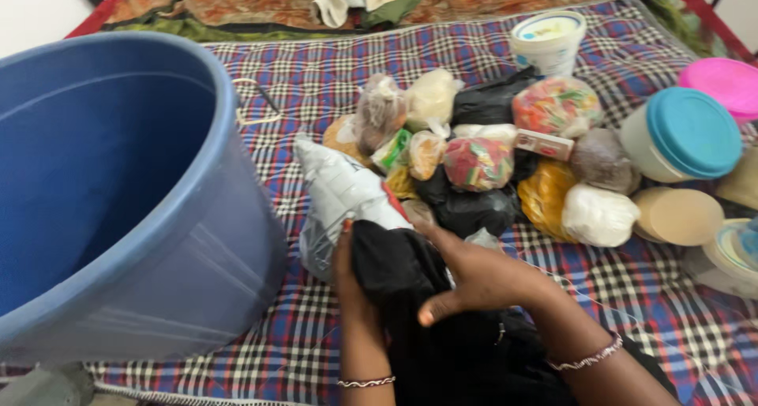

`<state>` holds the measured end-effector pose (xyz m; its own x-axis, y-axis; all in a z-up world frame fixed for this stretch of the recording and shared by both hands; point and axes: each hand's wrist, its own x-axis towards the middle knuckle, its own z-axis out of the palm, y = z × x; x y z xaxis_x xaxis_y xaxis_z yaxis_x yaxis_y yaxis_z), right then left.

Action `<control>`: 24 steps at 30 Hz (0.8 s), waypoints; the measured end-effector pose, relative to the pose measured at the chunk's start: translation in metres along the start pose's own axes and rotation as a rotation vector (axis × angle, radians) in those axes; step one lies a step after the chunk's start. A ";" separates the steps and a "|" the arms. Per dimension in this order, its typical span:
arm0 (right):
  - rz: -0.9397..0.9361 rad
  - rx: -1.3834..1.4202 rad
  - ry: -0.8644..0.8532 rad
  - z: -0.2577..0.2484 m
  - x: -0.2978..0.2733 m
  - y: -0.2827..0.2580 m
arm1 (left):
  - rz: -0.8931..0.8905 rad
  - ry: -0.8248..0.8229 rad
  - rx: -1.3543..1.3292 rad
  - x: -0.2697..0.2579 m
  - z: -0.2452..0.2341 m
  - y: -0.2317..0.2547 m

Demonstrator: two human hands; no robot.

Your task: The person sits on a bed and organizes various grocery items, including packaged grains, vegetables, and containers. They handle multiple plastic bags and containers, moving them around and arranging them on the bed.

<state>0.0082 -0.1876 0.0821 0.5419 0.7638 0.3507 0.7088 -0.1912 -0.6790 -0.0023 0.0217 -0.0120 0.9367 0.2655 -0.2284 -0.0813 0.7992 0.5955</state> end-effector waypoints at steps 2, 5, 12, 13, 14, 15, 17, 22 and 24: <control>0.530 -0.105 -0.341 0.013 -0.003 0.010 | 0.050 0.029 0.121 -0.003 0.008 0.003; 0.664 -0.122 -0.296 0.033 -0.004 0.035 | 0.181 -0.073 0.231 -0.013 0.020 0.005; 0.767 0.335 0.289 -0.017 -0.024 0.073 | 0.263 -0.178 0.262 -0.009 0.020 0.002; 0.723 0.524 0.447 -0.021 -0.023 0.074 | 0.261 -0.202 0.254 -0.008 0.016 0.002; 0.672 0.708 0.610 -0.025 -0.023 0.075 | 0.256 -0.231 0.244 -0.006 0.013 0.002; 0.611 0.892 0.771 -0.029 -0.023 0.076 | 0.251 -0.260 0.235 -0.005 0.010 0.000; 0.454 0.945 0.858 -0.025 -0.025 0.076 | 0.152 -0.341 0.174 -0.005 0.003 -0.003; 0.342 0.596 0.655 -0.002 -0.014 0.063 | -0.074 -0.441 0.001 -0.008 -0.005 -0.029; 0.039 -0.053 0.526 0.030 -0.009 0.029 | -0.106 -0.406 -0.083 -0.002 -0.004 -0.046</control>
<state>0.0101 -0.1811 0.0396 0.7120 0.3456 0.6113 0.6981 -0.2543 -0.6693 -0.0025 -0.0131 -0.0422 0.9981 -0.0414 0.0463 0.0115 0.8557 0.5173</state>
